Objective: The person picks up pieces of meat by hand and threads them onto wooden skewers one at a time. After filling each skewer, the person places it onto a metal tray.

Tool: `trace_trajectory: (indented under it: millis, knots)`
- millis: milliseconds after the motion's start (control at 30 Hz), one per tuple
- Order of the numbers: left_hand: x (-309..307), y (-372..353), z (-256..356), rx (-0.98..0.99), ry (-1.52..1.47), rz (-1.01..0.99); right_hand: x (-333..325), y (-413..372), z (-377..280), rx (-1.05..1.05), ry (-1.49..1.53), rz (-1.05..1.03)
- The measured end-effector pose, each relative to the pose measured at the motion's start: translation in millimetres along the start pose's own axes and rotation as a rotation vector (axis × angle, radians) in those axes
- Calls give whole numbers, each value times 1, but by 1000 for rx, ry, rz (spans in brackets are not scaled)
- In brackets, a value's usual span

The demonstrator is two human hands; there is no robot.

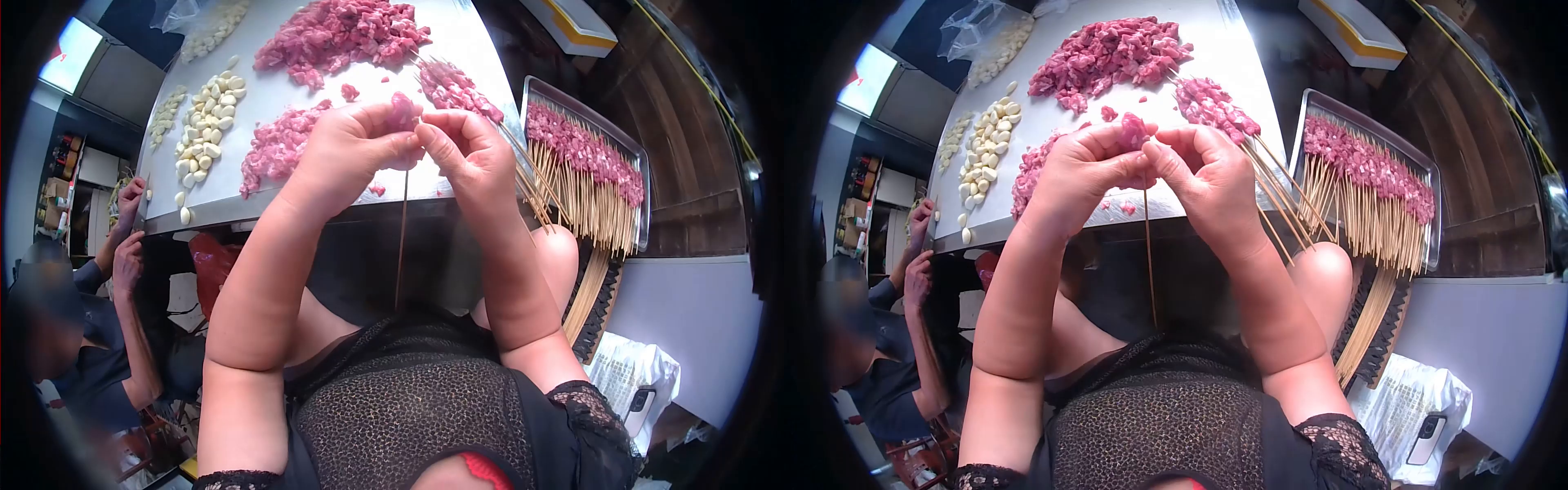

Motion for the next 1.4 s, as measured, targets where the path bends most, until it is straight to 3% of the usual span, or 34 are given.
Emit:
trace_trajectory:
  millis: [167,333,500,700,833,1033,1133,1167,1267,1400]
  knots:
    - [8,0,2,56,285,13,-5,4,4,-34,-107,-29]
    - [6,-1,-1,37,260,5,-3,3,5,-15,-70,-61]
    - [-6,-1,-4,-11,171,64,1,-6,23,223,189,-71]
    - [-23,-7,9,-16,178,101,5,-9,24,327,382,-74]
    - [-57,-8,23,120,35,153,7,-9,22,309,428,-111]
    - [-76,-10,24,154,0,231,6,-13,20,325,404,-91]
    - [-80,-10,26,138,-111,215,5,-18,26,361,14,-274]
    - [-83,-10,28,147,-104,227,11,-20,24,351,24,-282]
    - [-96,-10,32,214,-366,218,34,-24,-1,82,-192,-412]
    - [-112,-17,41,317,-396,271,54,-37,-3,79,-145,-528]
Point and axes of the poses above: each hand's wrist, its own y-axis towards the middle knuckle, its own x-axis out of the palm, z = x × y, the point moved 10 cm from there along y, towards the middle knuckle, and after that the axes turned 10 degrees about -x, right-handed, at the moved point
